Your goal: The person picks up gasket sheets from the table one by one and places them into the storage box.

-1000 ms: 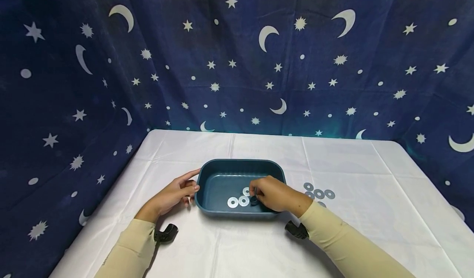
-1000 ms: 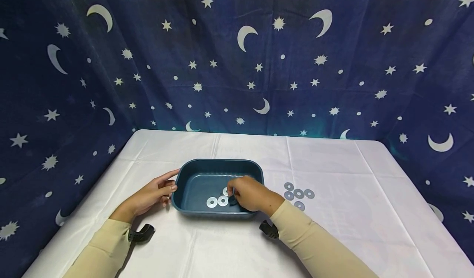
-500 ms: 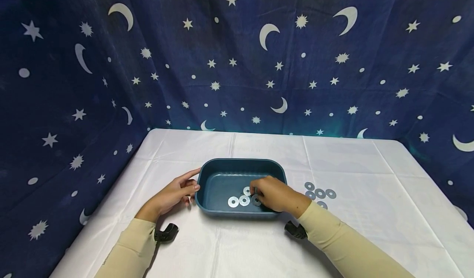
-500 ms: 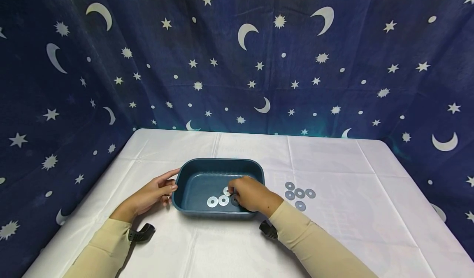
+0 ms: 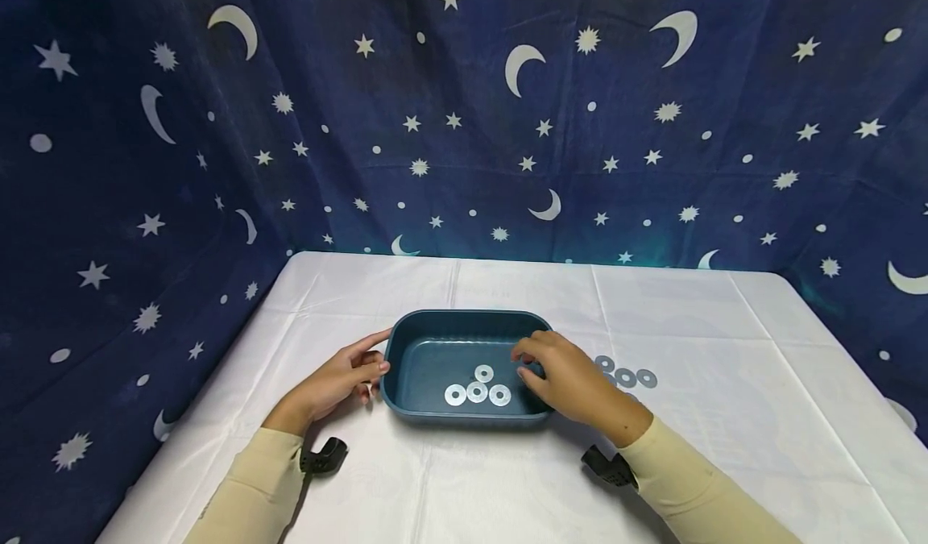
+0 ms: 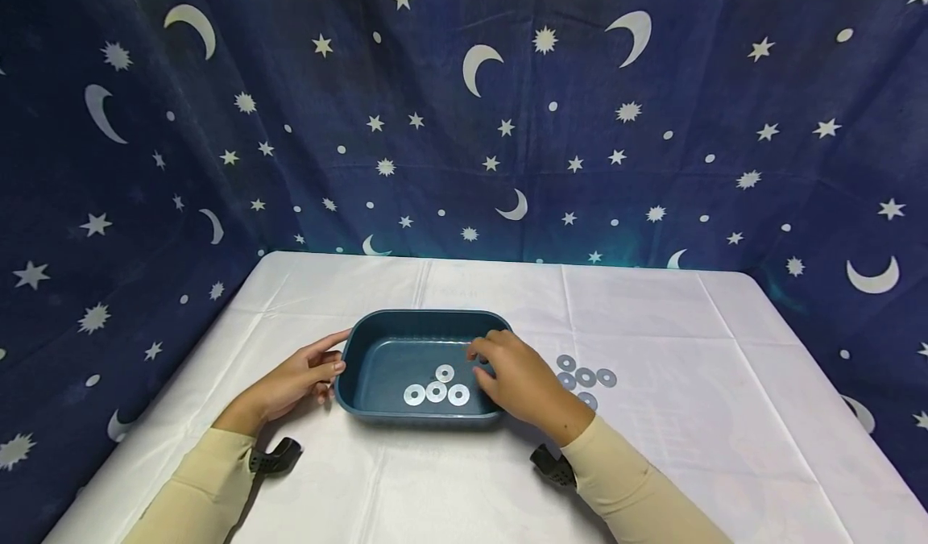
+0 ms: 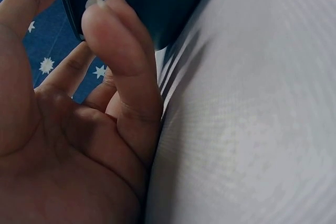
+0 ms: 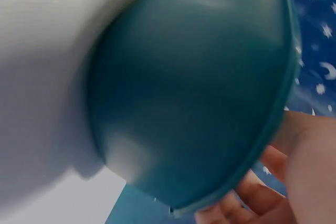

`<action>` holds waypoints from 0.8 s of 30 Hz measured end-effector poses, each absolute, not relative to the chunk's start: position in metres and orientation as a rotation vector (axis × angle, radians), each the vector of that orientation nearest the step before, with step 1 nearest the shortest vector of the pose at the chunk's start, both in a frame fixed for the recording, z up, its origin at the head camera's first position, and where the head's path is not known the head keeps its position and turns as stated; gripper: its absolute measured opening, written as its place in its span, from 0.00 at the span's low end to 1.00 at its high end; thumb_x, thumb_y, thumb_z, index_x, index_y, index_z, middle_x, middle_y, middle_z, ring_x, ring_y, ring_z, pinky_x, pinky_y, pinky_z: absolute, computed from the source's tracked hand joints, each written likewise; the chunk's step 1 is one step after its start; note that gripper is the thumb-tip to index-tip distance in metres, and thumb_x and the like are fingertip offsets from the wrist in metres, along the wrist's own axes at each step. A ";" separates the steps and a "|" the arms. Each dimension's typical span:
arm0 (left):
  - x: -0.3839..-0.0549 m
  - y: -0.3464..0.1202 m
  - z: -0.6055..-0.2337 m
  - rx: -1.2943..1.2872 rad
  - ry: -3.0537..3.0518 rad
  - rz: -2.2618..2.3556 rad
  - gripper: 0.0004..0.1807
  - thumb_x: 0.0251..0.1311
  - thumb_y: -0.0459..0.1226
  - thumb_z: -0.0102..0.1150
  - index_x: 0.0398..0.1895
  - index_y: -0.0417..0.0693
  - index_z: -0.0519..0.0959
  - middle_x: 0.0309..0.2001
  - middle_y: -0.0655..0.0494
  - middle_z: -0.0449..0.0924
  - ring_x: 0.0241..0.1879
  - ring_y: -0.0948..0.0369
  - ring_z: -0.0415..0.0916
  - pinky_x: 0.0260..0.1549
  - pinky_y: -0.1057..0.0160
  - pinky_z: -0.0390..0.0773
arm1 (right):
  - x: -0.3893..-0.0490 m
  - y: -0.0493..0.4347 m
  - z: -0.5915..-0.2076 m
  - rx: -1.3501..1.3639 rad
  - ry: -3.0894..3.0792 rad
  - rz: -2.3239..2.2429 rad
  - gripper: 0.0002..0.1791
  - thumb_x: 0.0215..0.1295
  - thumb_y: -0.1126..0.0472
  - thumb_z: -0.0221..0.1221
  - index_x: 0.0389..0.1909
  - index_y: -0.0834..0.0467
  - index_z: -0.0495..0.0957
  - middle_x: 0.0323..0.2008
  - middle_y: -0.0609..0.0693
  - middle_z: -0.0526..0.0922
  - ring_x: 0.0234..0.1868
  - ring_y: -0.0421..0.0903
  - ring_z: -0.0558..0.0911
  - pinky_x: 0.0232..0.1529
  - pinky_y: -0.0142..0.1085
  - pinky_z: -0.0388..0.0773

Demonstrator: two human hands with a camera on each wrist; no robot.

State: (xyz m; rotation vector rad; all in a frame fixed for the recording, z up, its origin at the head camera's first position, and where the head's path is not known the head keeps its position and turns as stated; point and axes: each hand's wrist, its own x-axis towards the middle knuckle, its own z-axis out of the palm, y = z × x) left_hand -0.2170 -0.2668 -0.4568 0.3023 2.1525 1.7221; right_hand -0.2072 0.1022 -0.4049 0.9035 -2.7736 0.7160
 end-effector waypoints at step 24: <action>-0.216 -0.266 -0.458 0.291 2.150 1.718 0.39 0.71 0.40 0.57 0.80 0.47 0.51 0.40 0.55 0.73 0.27 0.64 0.72 0.24 0.68 0.77 | -0.230 0.193 -0.419 0.385 -2.784 0.813 0.08 0.65 0.66 0.60 0.43 0.61 0.82 0.27 0.49 0.79 0.29 0.44 0.74 0.29 0.36 0.72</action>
